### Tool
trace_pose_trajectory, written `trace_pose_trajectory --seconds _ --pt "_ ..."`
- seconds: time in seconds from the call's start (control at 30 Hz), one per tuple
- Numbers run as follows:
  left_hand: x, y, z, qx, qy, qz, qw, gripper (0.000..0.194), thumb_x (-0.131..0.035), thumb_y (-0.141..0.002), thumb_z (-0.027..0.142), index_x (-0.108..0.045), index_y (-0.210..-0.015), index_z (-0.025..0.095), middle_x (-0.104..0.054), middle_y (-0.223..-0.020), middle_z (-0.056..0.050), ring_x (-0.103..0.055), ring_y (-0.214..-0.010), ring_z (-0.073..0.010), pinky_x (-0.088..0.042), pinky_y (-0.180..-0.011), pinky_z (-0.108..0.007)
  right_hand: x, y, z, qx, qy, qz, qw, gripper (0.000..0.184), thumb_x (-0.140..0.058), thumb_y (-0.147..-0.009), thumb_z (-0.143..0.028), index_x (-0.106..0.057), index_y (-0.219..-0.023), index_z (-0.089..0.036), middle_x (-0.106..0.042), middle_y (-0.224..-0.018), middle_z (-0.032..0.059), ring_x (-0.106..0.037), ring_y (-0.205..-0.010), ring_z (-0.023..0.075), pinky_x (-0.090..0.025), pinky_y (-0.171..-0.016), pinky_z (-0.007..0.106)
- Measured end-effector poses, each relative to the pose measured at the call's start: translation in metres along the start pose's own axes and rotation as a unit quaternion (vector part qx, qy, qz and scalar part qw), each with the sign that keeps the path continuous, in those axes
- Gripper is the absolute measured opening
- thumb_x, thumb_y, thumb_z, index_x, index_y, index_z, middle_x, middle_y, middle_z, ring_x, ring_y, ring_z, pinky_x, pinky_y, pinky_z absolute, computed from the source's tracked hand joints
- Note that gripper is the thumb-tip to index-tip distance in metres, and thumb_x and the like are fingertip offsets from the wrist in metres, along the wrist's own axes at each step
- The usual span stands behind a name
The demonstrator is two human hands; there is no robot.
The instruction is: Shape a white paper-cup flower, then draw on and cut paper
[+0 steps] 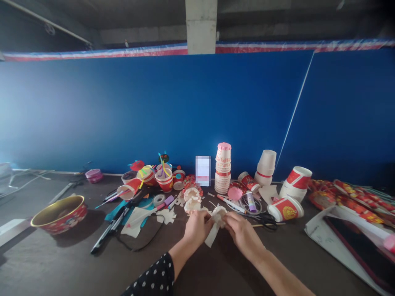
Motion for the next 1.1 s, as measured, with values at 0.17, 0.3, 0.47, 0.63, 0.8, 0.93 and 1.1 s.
trace_pose_trajectory --seconds 0.17,0.3,0.47,0.63,0.8,0.93,1.1 --pt "-0.005 -0.006 -0.009 0.094 0.237 0.061 0.965 0.017 -0.057 -0.065 0.028 -0.059 -0.065 0.011 -0.055 -0.054 0.001 -0.05 -0.053 -0.0104 -0.035 -0.049 -0.019 0.009 0.003 0.012 -0.033 -0.006 0.15 0.988 0.023 -0.039 -0.085 -0.027 -0.059 -0.092 -0.018 -0.063 -0.089 0.0084 -0.058 -0.084 0.019 -0.045 -0.077 0.031" --pt "-0.014 -0.003 -0.006 0.122 0.417 0.067 0.898 0.026 -0.064 -0.06 0.033 -0.057 -0.069 0.01 -0.056 -0.055 -0.001 -0.051 -0.05 -0.01 -0.038 -0.048 -0.02 0.004 0.003 0.021 -0.119 -0.078 0.133 0.981 0.023 -0.045 -0.081 -0.036 -0.058 -0.085 -0.018 -0.065 -0.078 0.0062 -0.061 -0.069 0.0182 -0.049 -0.066 0.03" --pt "-0.024 0.009 0.007 0.116 0.495 0.053 0.859 0.036 -0.069 -0.054 0.042 -0.054 -0.067 0.012 -0.057 -0.056 0.0 -0.053 -0.05 -0.0102 -0.039 -0.048 -0.02 -0.002 0.001 0.014 -0.142 -0.184 0.076 0.97 0.032 -0.049 -0.078 -0.043 -0.059 -0.091 -0.016 -0.067 -0.081 0.0074 -0.062 -0.074 0.0204 -0.049 -0.067 0.03" --pt "-0.028 0.016 0.017 0.095 0.476 0.024 0.874 0.035 -0.07 -0.054 0.039 -0.052 -0.068 0.013 -0.06 -0.061 -0.002 -0.058 -0.058 -0.0142 -0.043 -0.054 -0.022 -0.003 0.0 0.017 -0.16 -0.212 0.063 0.962 0.035 -0.046 -0.078 -0.044 -0.06 -0.092 -0.015 -0.068 -0.083 0.0089 -0.062 -0.076 0.0218 -0.049 -0.069 0.03" --pt "-0.025 0.017 0.024 0.03 0.49 0.016 0.871 0.044 -0.069 -0.057 0.031 -0.051 -0.092 0.011 -0.063 -0.082 -0.008 -0.059 -0.073 -0.0172 -0.046 -0.065 -0.026 -0.005 0.003 0.024 -0.164 -0.217 0.058 0.96 0.028 -0.048 -0.077 -0.04 -0.061 -0.084 -0.016 -0.068 -0.077 0.0067 -0.062 -0.071 0.0207 -0.048 -0.065 0.029" --pt "-0.013 0.016 0.023 0.001 0.387 0.078 0.919 0.048 -0.063 -0.062 0.024 -0.047 -0.106 0.012 -0.061 -0.087 -0.006 -0.057 -0.073 -0.0142 -0.046 -0.066 -0.024 -0.004 0.005 0.018 -0.156 -0.172 0.053 0.971 0.025 -0.047 -0.077 -0.039 -0.06 -0.08 -0.017 -0.066 -0.069 0.0046 -0.06 -0.064 0.0196 -0.046 -0.059 0.027" --pt "0.003 0.015 0.021 -0.031 0.199 0.128 0.971 0.037 -0.058 -0.067 0.018 -0.055 -0.104 0.017 -0.062 -0.089 -0.003 -0.056 -0.075 -0.0134 -0.044 -0.07 -0.024 -0.001 0.005 0.008 -0.141 -0.085 0.052 0.985 0.021 -0.048 -0.076 -0.034 -0.059 -0.073 -0.017 -0.063 -0.064 0.0025 -0.056 -0.059 0.0171 -0.04 -0.055 0.024"
Point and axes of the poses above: each hand's wrist, its own y-axis away from the middle knuckle, its own x-axis out of the back of the hand, z = x × y, the point moved 3 cm from there along -y, towards the middle knuckle
